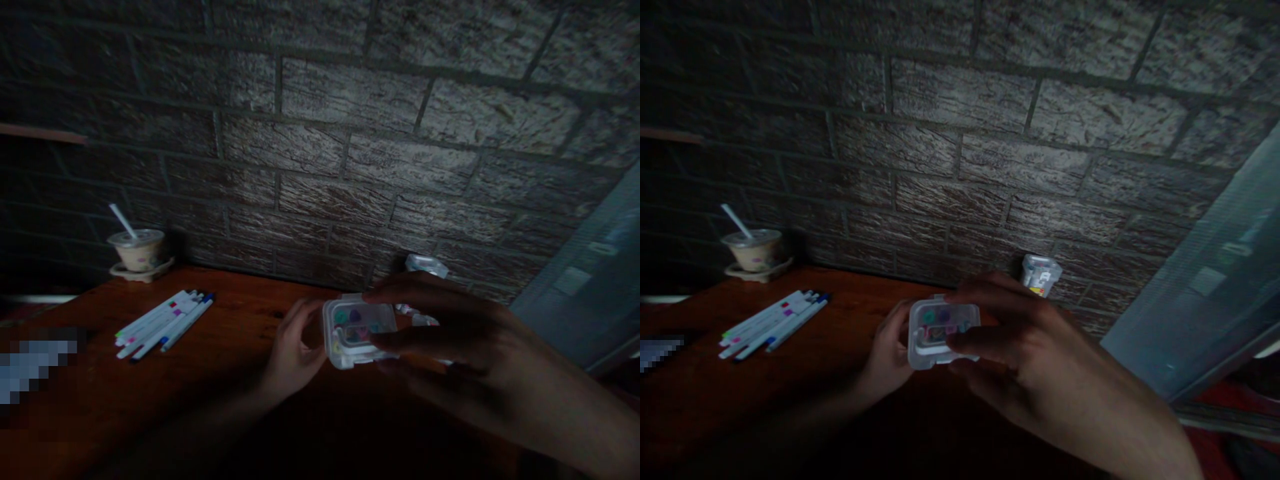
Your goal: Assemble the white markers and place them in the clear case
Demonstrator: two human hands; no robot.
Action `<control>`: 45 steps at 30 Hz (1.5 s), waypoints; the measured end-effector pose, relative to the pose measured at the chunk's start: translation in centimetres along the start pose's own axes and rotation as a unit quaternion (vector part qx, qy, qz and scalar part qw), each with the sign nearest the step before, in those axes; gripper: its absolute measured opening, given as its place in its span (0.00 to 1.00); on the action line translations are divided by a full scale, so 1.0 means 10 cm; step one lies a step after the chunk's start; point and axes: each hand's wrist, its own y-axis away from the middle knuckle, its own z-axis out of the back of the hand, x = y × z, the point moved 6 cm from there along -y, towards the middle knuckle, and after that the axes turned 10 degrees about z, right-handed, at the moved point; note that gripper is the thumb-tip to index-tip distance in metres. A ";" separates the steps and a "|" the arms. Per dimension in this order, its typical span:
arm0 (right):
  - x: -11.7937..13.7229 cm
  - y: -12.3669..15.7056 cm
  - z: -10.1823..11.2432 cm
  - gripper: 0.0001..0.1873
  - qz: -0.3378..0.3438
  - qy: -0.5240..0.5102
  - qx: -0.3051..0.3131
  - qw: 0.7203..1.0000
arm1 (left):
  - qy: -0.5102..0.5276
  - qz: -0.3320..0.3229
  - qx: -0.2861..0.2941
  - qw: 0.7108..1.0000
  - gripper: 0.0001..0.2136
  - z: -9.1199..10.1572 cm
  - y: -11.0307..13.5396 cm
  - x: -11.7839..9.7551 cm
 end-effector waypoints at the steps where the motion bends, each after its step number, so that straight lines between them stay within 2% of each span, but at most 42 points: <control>1: 0.02 0.00 0.00 0.23 -0.001 0.005 0.004 1.000 | 0.000 -0.002 -0.002 1.000 0.23 0.00 0.00 -0.01; 4: 0.06 -0.03 -0.01 0.21 -0.006 0.017 -0.001 1.000 | 0.001 -0.003 -0.005 1.000 0.22 0.02 -0.01 -0.03; 10: 0.11 -0.07 0.01 0.19 -0.006 0.001 -0.052 0.999 | -0.010 -0.010 -0.005 1.000 0.21 0.01 -0.02 -0.09; 14: 0.07 -0.05 0.02 0.14 -0.018 0.009 -0.068 0.997 | -0.008 -0.029 -0.005 1.000 0.22 -0.01 -0.01 -0.13; 18: 0.00 -0.04 0.03 0.11 -0.016 0.003 -0.063 0.998 | -0.011 -0.024 0.003 1.000 0.22 -0.02 0.00 -0.11; 24: -0.11 -0.07 0.04 0.11 -0.024 -0.073 -0.063 0.995 | 0.001 -0.026 0.012 1.000 0.23 -0.02 0.01 -0.07; 31: -0.27 -0.06 0.00 0.08 -0.070 -0.180 -0.071 0.979 | 0.004 -0.028 0.022 0.999 0.26 -0.03 0.01 -0.10; 45: -0.42 -0.05 -0.07 0.09 -0.111 -0.163 -0.068 0.978 | -0.021 -0.029 0.048 0.998 0.26 -0.05 0.03 -0.05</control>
